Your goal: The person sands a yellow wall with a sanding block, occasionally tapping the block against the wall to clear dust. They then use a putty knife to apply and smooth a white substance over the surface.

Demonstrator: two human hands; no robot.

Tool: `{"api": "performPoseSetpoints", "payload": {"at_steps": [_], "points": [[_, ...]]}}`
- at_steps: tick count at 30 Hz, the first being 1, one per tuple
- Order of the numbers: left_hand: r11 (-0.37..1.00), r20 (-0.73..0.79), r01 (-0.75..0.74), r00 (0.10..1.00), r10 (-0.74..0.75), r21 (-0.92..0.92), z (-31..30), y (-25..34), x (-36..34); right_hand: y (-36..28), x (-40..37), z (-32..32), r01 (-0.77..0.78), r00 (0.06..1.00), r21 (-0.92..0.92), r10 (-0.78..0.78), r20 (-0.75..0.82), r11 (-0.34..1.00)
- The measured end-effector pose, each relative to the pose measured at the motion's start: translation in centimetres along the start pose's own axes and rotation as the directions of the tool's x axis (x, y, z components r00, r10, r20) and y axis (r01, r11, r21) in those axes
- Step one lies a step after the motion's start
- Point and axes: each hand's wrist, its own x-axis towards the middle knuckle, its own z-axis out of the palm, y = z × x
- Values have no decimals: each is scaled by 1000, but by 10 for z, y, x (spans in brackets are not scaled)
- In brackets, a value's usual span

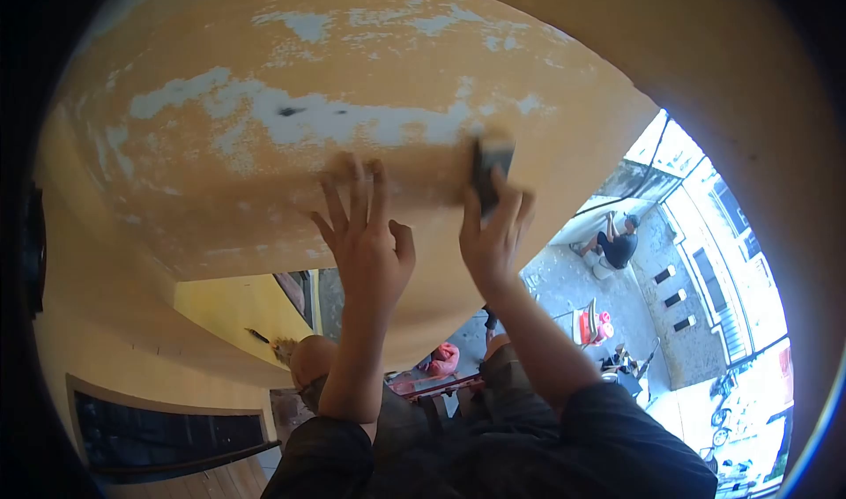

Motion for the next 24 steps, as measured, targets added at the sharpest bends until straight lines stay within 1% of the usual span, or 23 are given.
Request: {"api": "performPoseSetpoints", "payload": {"at_steps": [1, 2, 4, 5, 7, 10, 11, 13, 14, 15, 16, 17, 18, 19, 21, 22, 23, 24], "points": [[1000, 10, -2, 1000, 2, -17, -1, 1, 1, 2, -25, -7, -10, 999, -7, 10, 35, 1000], [999, 21, -2, 1000, 3, -33, -2, 2, 2, 5, -50, -15, -97, 989, 30, 93, 116, 995], [1000, 26, 9, 1000, -9, -25, -3, 3, 2, 4, -78, -32, -234, 953, 75, 214, 214, 969], [1000, 39, 10, 999, -9, -27, -3, 3, 1, 6, -87, -39, -235, 952, 79, 213, 222, 969], [1000, 42, 17, 999, -15, -25, -3, 4, 1, 9, -99, -53, -269, 914, 62, 234, 332, 961], [1000, 34, 10, 999, -10, 4, -5, 4, 3, 6, -111, -64, -340, 868, 85, 278, 411, 936], [999, 47, 43, 998, -43, 3, -6, 8, 7, 5, -111, -69, -373, 846, 99, 295, 444, 922], [998, 68, -18, 997, 22, -57, -18, 11, 15, 3, -112, -77, -387, 810, 101, 286, 511, 916], [997, 83, -39, 996, 44, -65, -29, 15, 21, 5, -110, -79, -420, 780, 103, 300, 548, 902], [999, 94, -22, 995, 27, -50, -37, 11, 25, 6, -111, -81, -453, 751, 104, 316, 580, 886], [973, 83, -47, 994, 67, -225, -46, 3, 27, 7, -116, -84, -489, 712, 100, 330, 620, 867], [915, 59, -76, 992, 108, -395, -54, -4, 31, 6, -119, -87, -491, 708, 108, 323, 628, 865], [868, -21, -103, 994, 106, -485, -61, -10, 38, 6, -121, -88, -483, 702, 119, 302, 645, 868], [872, -22, -101, 994, 103, -479, -66, -17, 37, 5, -123, -89, -474, 698, 129, 282, 659, 871], [922, -35, -82, 997, 74, -379, -78, -28, 32, 5, -128, -90, -472, 707, 138, 281, 649, 871], [912, -59, -73, 997, 54, -403, -81, -29, 29, 5, -129, -89, -470, 716, 140, 284, 637, 871], [911, -65, -87, 996, 66, -402, -79, -30, 28, 12, -123, -86, -396, 772, 128, 254, 582, 909], [921, -111, -149, 987, 116, -360, -74, -28, 27, 20, -109, -83, -356, 819, 119, 248, 518, 927]]}}
